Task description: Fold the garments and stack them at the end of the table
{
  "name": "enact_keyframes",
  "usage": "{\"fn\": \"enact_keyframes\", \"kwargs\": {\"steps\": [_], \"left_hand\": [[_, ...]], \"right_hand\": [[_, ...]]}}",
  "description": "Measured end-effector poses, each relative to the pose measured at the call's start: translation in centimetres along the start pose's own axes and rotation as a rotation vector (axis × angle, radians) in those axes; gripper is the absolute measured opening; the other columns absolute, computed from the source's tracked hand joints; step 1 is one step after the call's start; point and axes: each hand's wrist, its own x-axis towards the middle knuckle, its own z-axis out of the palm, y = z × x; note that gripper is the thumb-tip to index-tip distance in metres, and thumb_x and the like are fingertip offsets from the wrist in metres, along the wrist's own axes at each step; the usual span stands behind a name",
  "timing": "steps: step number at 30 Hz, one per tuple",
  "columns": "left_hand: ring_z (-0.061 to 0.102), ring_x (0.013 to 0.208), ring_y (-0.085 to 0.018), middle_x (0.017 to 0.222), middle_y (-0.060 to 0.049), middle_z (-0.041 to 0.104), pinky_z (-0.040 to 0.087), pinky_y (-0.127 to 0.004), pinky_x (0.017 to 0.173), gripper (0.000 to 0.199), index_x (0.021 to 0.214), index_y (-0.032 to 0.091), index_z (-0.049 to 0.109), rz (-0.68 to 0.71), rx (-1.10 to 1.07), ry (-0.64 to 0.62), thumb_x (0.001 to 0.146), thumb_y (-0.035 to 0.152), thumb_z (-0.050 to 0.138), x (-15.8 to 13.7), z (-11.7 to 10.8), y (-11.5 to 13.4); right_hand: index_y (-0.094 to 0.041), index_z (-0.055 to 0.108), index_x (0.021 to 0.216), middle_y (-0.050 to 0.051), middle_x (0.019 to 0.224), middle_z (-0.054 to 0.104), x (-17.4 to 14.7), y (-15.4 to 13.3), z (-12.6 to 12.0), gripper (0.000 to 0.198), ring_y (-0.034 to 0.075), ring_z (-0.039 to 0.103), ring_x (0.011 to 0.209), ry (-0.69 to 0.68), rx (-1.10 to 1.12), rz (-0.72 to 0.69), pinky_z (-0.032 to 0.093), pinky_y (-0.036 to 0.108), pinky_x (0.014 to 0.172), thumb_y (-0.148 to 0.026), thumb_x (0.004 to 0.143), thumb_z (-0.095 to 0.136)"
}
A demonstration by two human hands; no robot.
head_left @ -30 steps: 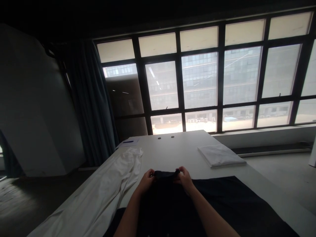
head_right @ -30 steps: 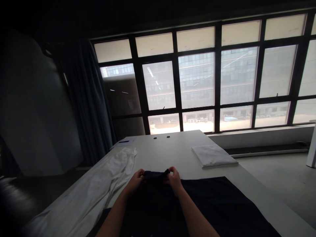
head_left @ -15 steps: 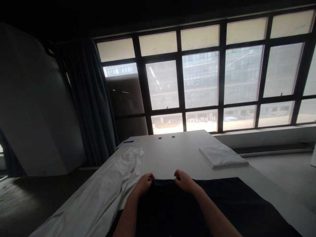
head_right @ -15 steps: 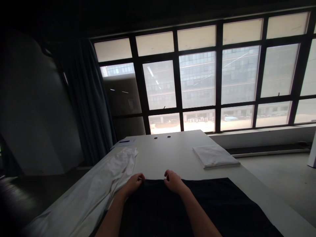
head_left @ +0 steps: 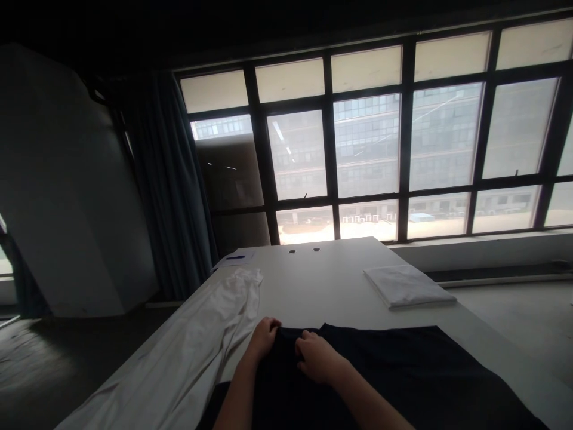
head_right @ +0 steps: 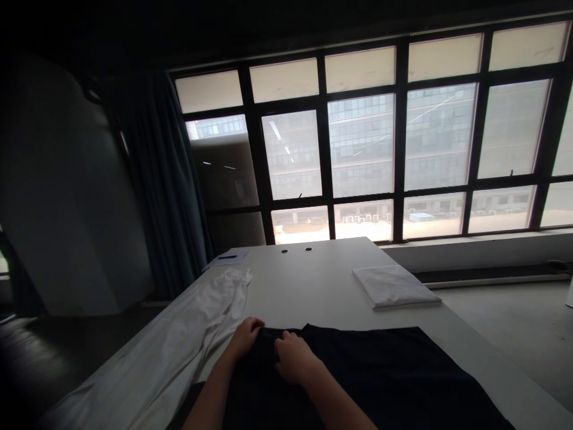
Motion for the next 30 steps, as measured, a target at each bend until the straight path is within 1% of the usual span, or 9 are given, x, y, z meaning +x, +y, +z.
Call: {"fn": "enact_keyframes", "kwargs": {"steps": [4,7,9,13,16,20,22,27,30], "left_hand": [[0.063,0.102,-0.020,0.103,-0.009,0.071,0.043,-0.027,0.094,0.028,0.094,0.017,0.071,0.013,0.008,0.007,0.083,0.012,0.046,0.1,0.2,-0.1],[0.063,0.104,-0.020,0.106,-0.009,0.070,0.043,-0.027,0.093,0.034,0.101,0.016,0.070,0.024,-0.006,0.016,0.089,0.018,0.038,0.3,0.4,-0.2],[0.063,0.103,-0.021,0.104,-0.009,0.070,0.044,-0.028,0.092,0.036,0.102,0.016,0.070,0.036,-0.009,0.019,0.093,0.027,0.036,0.3,0.5,-0.3],[0.063,0.093,-0.024,0.096,-0.008,0.068,0.045,-0.030,0.087,0.040,0.093,0.016,0.070,0.079,0.004,-0.004,0.089,0.048,0.047,0.1,0.6,-0.6],[0.061,0.090,-0.024,0.095,-0.008,0.066,0.045,-0.031,0.084,0.036,0.089,0.016,0.070,0.105,0.018,-0.028,0.081,0.049,0.057,0.0,0.5,-0.9],[0.061,0.091,-0.024,0.095,-0.009,0.066,0.045,-0.031,0.085,0.036,0.088,0.015,0.069,0.116,0.015,-0.060,0.083,0.048,0.055,0.0,0.0,-0.8],[0.061,0.092,-0.023,0.097,-0.008,0.066,0.045,-0.031,0.084,0.039,0.092,0.016,0.070,0.121,0.004,-0.090,0.084,0.051,0.054,-0.1,-0.3,-0.8],[0.064,0.088,-0.022,0.094,-0.006,0.071,0.045,-0.028,0.077,0.038,0.093,0.017,0.072,0.104,-0.017,-0.175,0.081,0.050,0.060,-0.2,-0.9,-0.8],[0.065,0.084,-0.021,0.089,-0.004,0.073,0.044,-0.026,0.074,0.033,0.090,0.018,0.072,0.088,-0.019,-0.196,0.084,0.047,0.058,0.0,-0.7,-1.0]], "right_hand": [[-0.017,0.067,0.103,0.015,0.112,0.064,0.4,0.2,0.9,0.026,0.031,0.058,0.105,0.026,-0.026,-0.023,0.044,0.040,0.087,-0.018,0.080,0.055],[-0.019,0.068,0.102,0.012,0.109,0.066,0.6,0.6,0.3,0.025,0.028,0.059,0.104,0.028,0.006,-0.051,0.043,0.037,0.088,-0.018,0.081,0.053],[-0.020,0.069,0.101,0.009,0.105,0.069,0.6,0.8,-0.5,0.026,0.023,0.061,0.096,0.011,0.051,-0.069,0.044,0.032,0.084,-0.019,0.081,0.053],[-0.023,0.073,0.086,-0.002,0.081,0.072,0.5,1.2,-1.5,0.016,0.014,0.062,0.071,-0.115,0.167,-0.110,0.043,0.022,0.065,-0.023,0.076,0.061],[-0.024,0.075,0.083,-0.004,0.073,0.072,0.7,2.0,-1.9,0.013,0.013,0.061,0.065,-0.117,0.217,-0.077,0.043,0.021,0.062,-0.027,0.078,0.062],[-0.018,0.072,0.101,0.008,0.100,0.071,1.2,4.9,-2.9,0.025,0.020,0.062,0.091,0.126,0.179,0.099,0.043,0.029,0.083,-0.022,0.087,0.051],[-0.017,0.071,0.102,0.010,0.104,0.068,1.1,7.0,-3.4,0.024,0.022,0.061,0.097,0.182,0.162,0.166,0.042,0.032,0.088,-0.024,0.086,0.054],[-0.022,0.072,0.099,0.004,0.099,0.067,0.2,11.1,-4.0,0.026,0.018,0.061,0.088,0.112,0.201,0.178,0.044,0.026,0.076,-0.037,0.077,0.071],[-0.023,0.072,0.097,0.001,0.094,0.067,0.2,12.0,-3.5,0.027,0.016,0.060,0.082,0.079,0.198,0.188,0.043,0.024,0.070,-0.032,0.072,0.075]]}}
